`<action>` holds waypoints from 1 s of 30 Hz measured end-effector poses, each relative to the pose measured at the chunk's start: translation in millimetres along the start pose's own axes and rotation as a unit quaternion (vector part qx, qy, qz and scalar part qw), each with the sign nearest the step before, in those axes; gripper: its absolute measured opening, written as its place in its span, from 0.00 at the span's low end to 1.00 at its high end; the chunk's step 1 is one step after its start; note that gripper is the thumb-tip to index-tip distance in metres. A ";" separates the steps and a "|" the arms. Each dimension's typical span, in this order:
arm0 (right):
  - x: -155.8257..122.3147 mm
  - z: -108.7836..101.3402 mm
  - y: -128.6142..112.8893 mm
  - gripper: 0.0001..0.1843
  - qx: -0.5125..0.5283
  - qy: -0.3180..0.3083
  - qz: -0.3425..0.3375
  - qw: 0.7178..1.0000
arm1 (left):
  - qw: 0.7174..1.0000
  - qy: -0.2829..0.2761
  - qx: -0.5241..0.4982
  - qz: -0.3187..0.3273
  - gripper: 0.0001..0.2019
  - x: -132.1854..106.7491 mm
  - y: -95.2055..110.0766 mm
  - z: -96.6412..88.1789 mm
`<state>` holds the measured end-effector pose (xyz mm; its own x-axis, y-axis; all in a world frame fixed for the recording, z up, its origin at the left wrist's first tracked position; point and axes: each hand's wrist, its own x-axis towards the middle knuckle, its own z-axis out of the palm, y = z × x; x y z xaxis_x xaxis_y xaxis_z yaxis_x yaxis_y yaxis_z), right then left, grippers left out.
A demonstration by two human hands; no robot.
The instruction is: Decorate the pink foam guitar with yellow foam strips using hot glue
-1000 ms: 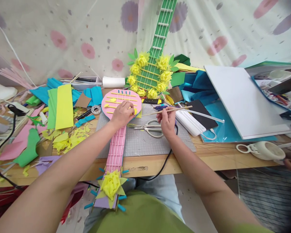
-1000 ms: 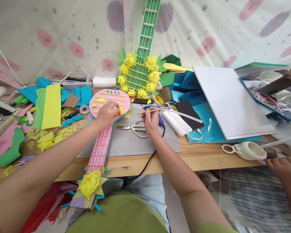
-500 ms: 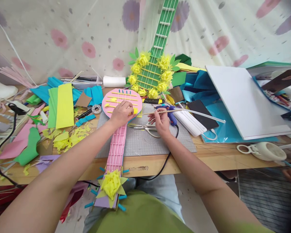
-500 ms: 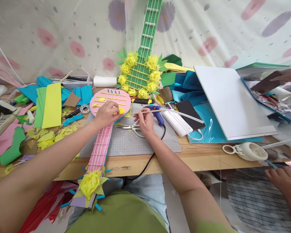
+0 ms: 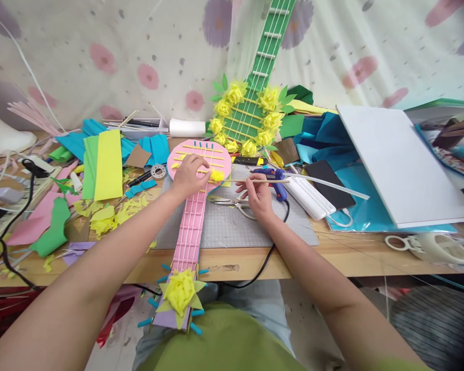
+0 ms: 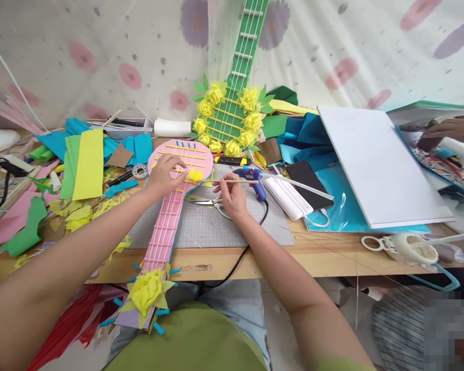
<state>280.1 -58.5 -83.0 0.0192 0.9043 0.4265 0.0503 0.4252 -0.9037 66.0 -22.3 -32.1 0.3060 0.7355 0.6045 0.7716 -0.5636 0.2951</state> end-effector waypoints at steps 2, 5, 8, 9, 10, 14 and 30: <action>-1.9 -0.6 -1.8 0.13 -0.018 -0.003 -0.012 1.000 | 1.000 0.011 -0.005 -0.018 0.02 -1.8 -3.5 -4.4; -4.5 -0.7 -3.2 0.13 -0.061 -0.014 -0.034 0.997 | 0.999 0.016 0.000 -0.031 0.04 -5.6 -8.5 -9.5; -6.6 -0.5 -3.5 0.13 -0.115 -0.030 -0.062 0.991 | 0.999 0.010 0.006 -0.038 0.06 -9.7 -11.8 -13.1; -7.3 -0.7 -3.9 0.13 -0.131 -0.034 -0.074 0.988 | 0.999 0.007 0.008 -0.039 0.06 -10.7 -12.6 -14.0; -7.9 -1.1 -4.6 0.12 -0.144 -0.040 -0.086 0.985 | 0.999 0.004 0.010 -0.040 0.06 -11.6 -13.2 -14.8; -7.9 -3.3 -10.5 0.10 -0.201 -0.066 -0.127 0.969 | 0.999 0.008 0.016 -0.036 0.07 -12.8 -14.7 -17.0; 4.4 -4.9 -23.0 0.13 -0.260 -0.096 -0.146 0.950 | 0.997 -0.010 0.007 -0.070 0.07 -26.5 -19.1 -15.3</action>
<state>283.9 -64.6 -60.1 -0.2518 0.7621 0.5965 0.5125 0.6279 -0.5857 34.7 -36.8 -42.5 0.2066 0.8142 0.5426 0.8152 -0.4499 0.3647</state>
